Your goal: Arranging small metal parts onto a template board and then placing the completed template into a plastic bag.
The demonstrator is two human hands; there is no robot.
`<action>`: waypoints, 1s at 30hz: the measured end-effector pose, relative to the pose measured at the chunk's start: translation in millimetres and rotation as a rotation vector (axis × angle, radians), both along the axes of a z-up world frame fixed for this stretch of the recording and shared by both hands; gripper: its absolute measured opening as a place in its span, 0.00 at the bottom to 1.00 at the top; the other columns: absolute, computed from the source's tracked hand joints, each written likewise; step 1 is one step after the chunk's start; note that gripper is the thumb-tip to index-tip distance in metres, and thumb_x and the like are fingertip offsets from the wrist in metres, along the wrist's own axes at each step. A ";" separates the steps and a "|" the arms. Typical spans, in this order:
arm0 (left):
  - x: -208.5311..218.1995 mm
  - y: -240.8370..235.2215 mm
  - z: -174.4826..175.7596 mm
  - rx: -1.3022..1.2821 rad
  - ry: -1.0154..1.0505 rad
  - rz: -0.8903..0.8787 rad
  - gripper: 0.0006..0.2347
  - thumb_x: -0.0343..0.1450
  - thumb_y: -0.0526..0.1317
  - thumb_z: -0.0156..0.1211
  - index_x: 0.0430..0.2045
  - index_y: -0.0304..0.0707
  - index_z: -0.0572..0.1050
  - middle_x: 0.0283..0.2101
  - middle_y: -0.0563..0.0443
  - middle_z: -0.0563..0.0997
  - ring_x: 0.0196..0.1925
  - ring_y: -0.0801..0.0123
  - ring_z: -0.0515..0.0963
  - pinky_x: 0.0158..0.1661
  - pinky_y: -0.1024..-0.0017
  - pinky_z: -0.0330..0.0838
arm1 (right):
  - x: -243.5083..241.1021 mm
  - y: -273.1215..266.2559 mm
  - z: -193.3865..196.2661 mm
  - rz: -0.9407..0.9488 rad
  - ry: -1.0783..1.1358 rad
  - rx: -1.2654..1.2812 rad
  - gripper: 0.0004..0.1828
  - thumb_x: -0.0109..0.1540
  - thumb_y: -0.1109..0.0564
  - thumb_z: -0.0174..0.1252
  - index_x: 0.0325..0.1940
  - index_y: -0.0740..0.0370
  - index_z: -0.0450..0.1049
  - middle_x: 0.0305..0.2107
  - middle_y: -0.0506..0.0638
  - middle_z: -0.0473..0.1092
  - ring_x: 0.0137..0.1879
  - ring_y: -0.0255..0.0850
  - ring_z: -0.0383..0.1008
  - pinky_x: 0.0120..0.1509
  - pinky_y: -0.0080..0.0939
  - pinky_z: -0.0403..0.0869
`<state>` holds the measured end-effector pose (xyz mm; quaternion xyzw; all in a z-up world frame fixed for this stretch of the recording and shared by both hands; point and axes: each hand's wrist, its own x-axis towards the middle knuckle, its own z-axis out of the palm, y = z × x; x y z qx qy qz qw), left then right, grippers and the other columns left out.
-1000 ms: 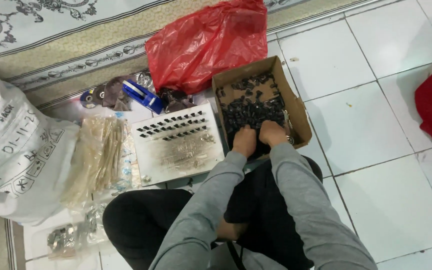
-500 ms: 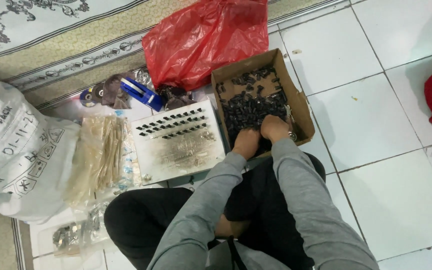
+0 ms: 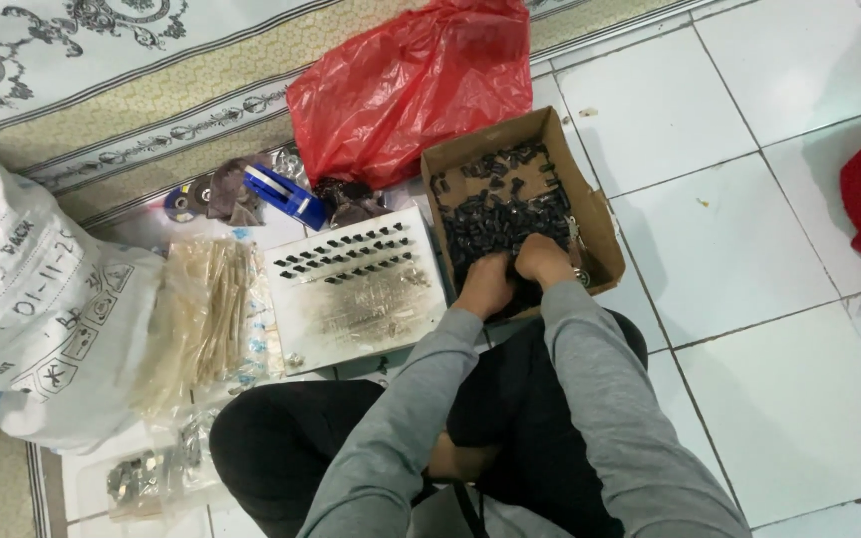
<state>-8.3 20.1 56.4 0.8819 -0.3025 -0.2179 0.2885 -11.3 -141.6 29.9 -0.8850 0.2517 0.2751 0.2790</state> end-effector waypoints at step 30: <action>-8.5 -21.0 -34.1 0.052 -0.098 0.431 0.06 0.67 0.26 0.53 0.25 0.23 0.79 0.29 0.33 0.81 0.35 0.51 0.85 0.34 0.64 0.83 | 19.1 -34.7 -49.0 -0.016 -0.134 -0.053 0.20 0.63 0.52 0.54 0.44 0.73 0.81 0.35 0.68 0.78 0.42 0.58 0.80 0.38 0.54 0.83</action>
